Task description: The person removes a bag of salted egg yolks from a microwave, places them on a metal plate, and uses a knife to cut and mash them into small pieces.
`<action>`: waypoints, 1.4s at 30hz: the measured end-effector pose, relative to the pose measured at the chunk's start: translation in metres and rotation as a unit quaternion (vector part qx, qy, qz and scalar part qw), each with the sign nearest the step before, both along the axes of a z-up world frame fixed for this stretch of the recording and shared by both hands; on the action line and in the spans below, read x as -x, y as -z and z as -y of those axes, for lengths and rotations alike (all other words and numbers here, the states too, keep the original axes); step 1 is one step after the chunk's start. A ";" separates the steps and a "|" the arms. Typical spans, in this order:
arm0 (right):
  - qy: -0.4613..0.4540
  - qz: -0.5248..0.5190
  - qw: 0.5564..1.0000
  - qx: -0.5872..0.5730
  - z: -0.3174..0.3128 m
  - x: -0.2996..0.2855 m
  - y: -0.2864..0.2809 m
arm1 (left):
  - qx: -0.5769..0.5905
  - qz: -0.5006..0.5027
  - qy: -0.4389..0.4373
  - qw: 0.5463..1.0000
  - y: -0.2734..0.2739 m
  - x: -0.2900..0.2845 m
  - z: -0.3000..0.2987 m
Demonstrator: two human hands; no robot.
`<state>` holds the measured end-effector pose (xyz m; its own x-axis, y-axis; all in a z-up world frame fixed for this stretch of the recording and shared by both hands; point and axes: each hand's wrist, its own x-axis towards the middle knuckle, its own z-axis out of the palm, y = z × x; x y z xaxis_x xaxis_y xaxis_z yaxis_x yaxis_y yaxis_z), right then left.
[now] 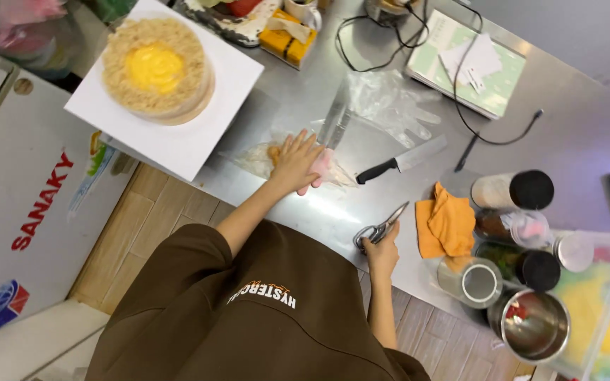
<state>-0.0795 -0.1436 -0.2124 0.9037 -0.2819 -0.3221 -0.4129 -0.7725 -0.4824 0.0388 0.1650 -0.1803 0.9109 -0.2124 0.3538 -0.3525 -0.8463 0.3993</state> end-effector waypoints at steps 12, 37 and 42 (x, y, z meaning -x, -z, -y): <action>-0.231 0.153 0.954 -0.112 -0.107 -0.136 0.006 | 0.047 -0.002 0.050 0.998 -0.070 0.018 -0.090; 0.075 -0.020 0.681 -0.728 -0.138 -0.112 0.012 | 0.483 -0.266 -0.011 0.834 -0.012 -0.011 -0.027; 0.026 0.026 0.567 -0.823 -0.090 -0.100 -0.008 | 0.533 -0.407 0.015 0.742 -0.095 -0.027 0.015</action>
